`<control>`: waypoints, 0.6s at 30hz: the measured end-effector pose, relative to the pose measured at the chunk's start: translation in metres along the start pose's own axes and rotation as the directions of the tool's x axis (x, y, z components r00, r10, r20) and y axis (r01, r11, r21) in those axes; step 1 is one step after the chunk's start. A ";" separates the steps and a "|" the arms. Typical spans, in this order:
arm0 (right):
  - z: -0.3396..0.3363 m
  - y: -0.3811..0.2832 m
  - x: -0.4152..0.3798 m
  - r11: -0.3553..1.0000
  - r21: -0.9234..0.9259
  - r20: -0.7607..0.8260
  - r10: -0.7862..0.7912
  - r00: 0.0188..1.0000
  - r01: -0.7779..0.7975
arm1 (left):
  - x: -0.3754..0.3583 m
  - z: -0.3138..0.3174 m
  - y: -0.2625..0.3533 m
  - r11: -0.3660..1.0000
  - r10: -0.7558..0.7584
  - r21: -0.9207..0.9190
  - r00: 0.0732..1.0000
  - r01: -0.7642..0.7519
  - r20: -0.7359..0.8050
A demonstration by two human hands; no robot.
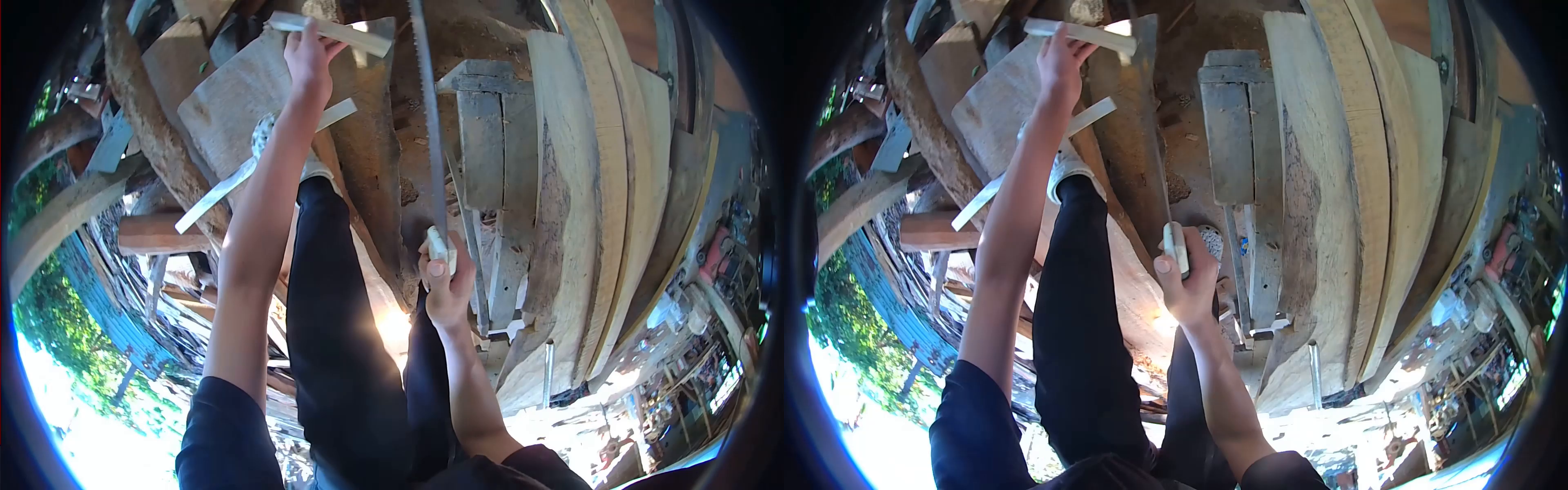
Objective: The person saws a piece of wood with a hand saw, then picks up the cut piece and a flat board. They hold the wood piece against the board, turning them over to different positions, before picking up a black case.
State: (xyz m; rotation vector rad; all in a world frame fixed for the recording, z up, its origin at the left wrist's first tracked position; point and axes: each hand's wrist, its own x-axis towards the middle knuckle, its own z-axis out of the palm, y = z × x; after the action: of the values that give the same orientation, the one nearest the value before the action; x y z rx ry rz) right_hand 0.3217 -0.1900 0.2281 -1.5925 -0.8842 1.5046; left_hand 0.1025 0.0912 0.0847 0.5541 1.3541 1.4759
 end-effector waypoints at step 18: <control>-0.134 -0.073 -0.081 0.455 -0.842 -0.517 -0.525 0.676 -0.291 | -0.207 -0.040 0.209 0.848 -0.162 -0.509 0.987 0.145 0.012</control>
State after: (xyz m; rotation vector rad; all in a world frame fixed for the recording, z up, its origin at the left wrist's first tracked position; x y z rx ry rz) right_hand 0.4511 -0.2351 0.3330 -2.5124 -1.3353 -0.0266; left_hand 0.0708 -0.0785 0.3261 0.0764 0.9434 1.6296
